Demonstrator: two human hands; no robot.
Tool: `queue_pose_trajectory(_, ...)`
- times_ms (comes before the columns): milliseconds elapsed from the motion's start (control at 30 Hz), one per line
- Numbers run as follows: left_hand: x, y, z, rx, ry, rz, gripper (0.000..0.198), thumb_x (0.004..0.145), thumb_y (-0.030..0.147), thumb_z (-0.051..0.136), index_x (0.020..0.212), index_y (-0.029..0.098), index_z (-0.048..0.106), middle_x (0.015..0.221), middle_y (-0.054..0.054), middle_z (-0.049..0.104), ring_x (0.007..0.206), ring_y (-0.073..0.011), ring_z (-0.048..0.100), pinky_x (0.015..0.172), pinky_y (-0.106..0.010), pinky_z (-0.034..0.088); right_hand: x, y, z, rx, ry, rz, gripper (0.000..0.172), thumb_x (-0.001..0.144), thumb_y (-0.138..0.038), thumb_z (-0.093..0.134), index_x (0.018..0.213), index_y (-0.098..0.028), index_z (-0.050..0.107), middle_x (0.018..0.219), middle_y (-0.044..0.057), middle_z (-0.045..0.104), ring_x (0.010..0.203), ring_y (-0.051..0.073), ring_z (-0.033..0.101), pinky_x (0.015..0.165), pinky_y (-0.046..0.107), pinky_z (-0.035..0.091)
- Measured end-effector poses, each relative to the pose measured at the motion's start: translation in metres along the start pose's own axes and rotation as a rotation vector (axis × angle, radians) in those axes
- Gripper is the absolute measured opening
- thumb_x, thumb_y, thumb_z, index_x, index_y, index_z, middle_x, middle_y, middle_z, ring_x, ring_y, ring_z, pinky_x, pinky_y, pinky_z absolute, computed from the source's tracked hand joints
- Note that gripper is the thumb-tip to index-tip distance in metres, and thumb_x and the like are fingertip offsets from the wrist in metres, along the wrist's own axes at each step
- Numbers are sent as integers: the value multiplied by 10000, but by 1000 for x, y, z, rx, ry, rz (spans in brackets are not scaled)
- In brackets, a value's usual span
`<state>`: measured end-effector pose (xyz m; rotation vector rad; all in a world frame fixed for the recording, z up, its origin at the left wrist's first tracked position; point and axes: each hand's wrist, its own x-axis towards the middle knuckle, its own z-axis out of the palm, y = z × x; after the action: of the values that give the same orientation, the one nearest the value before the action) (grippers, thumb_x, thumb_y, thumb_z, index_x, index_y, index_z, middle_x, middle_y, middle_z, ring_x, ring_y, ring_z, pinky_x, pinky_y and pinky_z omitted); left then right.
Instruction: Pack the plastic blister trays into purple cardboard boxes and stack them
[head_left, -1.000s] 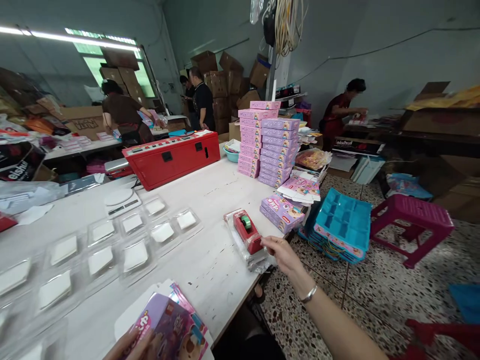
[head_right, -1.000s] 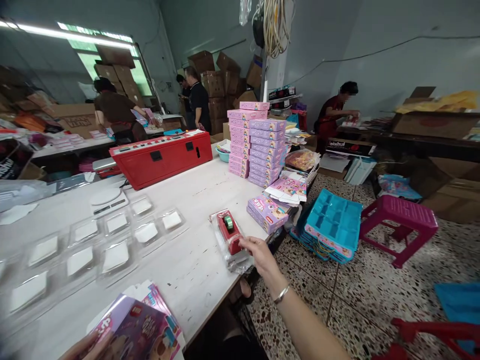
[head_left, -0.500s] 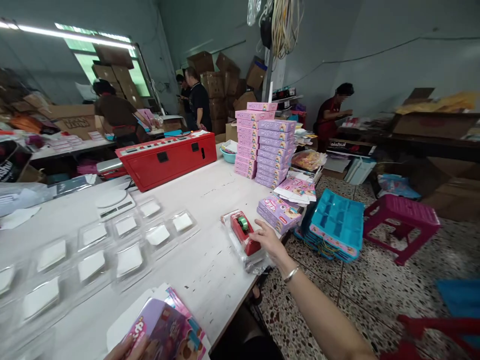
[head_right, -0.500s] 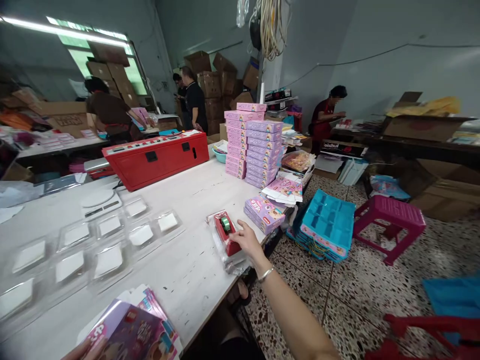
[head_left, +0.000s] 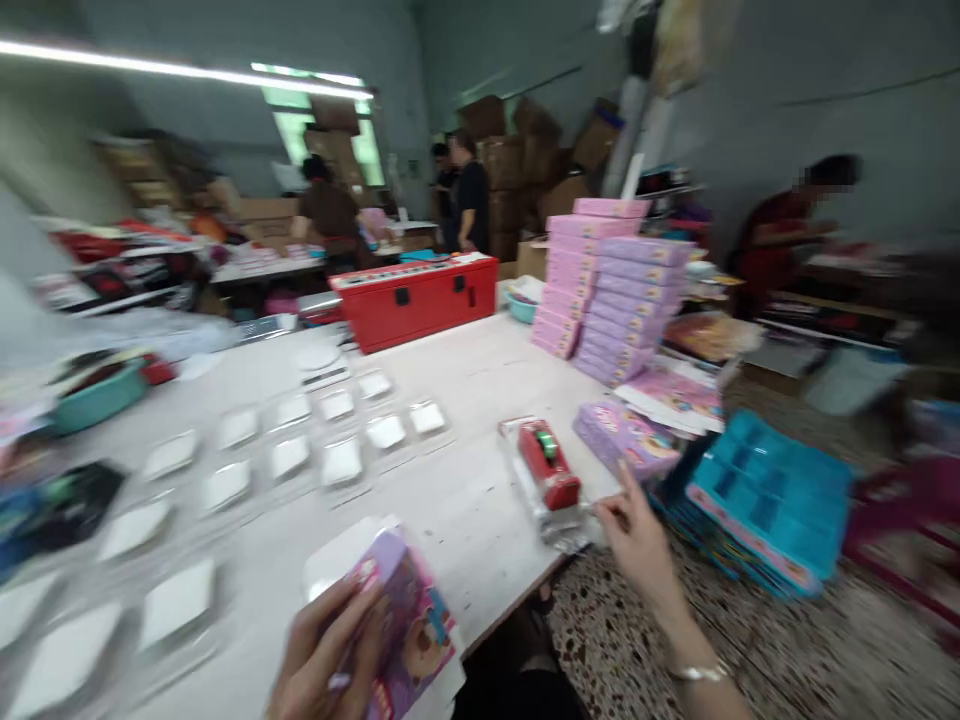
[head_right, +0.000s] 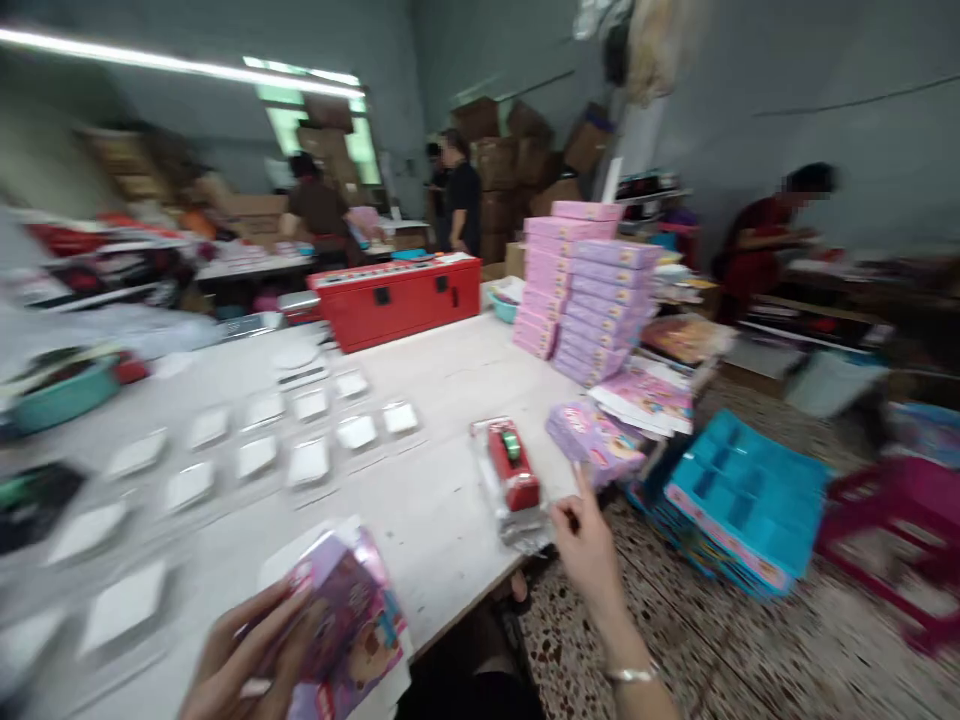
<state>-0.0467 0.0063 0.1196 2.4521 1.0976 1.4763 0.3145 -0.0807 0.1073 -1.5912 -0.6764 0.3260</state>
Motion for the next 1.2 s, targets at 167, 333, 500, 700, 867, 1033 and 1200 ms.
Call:
queue_pose_trajectory(167, 12, 19, 10, -12, 85, -104, 653, 948, 167, 632, 1545, 237, 377, 1215, -128, 664, 1073, -223, 716, 885, -370, 665, -53, -70, 84, 482, -398, 77, 833, 859, -371, 776, 1595, -292, 395, 795, -22, 701, 589, 141, 557, 584, 287, 521)
queue_pose_trajectory(333, 10, 22, 11, -118, 84, -111, 894, 960, 123, 600, 1633, 341, 54, 1624, -236, 355, 1159, -220, 705, 853, -354, 665, -101, -111, 152, 588, -759, 166, 825, 846, -296, 779, 1578, -394, 412, 1341, 83, 697, 560, 66, 527, 574, 264, 560)
queue_pose_trajectory(500, 20, 12, -4, -49, -151, -40, 438, 974, 150, 545, 1381, 293, 624, 1428, -144, 620, 1275, -259, 665, 989, -358, 622, -120, -76, 163, 579, -655, 130, 866, 893, -307, 719, 1617, -466, 272, 1528, 76, 534, 594, 61, 529, 573, 245, 547)
queue_pose_trajectory(700, 9, 5, -12, -327, 16, -420, 342, 950, 293, 654, 1288, 269, 704, 1327, -83, 705, 1223, -244, 695, 989, -337, 617, -122, -19, 186, 336, -377, 148, 1159, 745, -505, 847, 1661, -321, 160, 1510, 145, 481, 814, 162, 602, 789, 345, 572)
queue_pose_trajectory(867, -28, 7, -5, -465, 178, -694, 699, 1008, 375, 560, 1626, 290, 243, 1415, -145, 622, 1202, -268, 708, 930, -370, 645, -87, -16, 180, 369, -513, 204, 1128, 804, -590, 770, 1663, -197, 154, 1113, 101, 699, 981, 265, 682, 857, 398, 564)
queue_pose_trajectory(1033, -1, 3, -23, -72, 78, -462, 858, 909, 429, 712, 1619, 273, 257, 1592, -195, 432, 1492, -406, 417, 1134, -631, 475, -48, -71, 168, 117, -694, -548, 999, 835, -171, 707, 1670, -299, 174, 1258, 100, 707, 1096, 277, 660, 984, 471, 543)
queue_pose_trajectory(1200, 39, -8, -18, -140, -145, -55, 448, 973, 262, 604, 1419, 272, 560, 1367, -137, 644, 1264, -269, 659, 1019, -429, 605, -52, -95, 163, 42, -888, -1008, 828, 885, -68, 581, 1627, -333, 328, 1390, 118, 643, 1253, 284, 607, 1043, 506, 535)
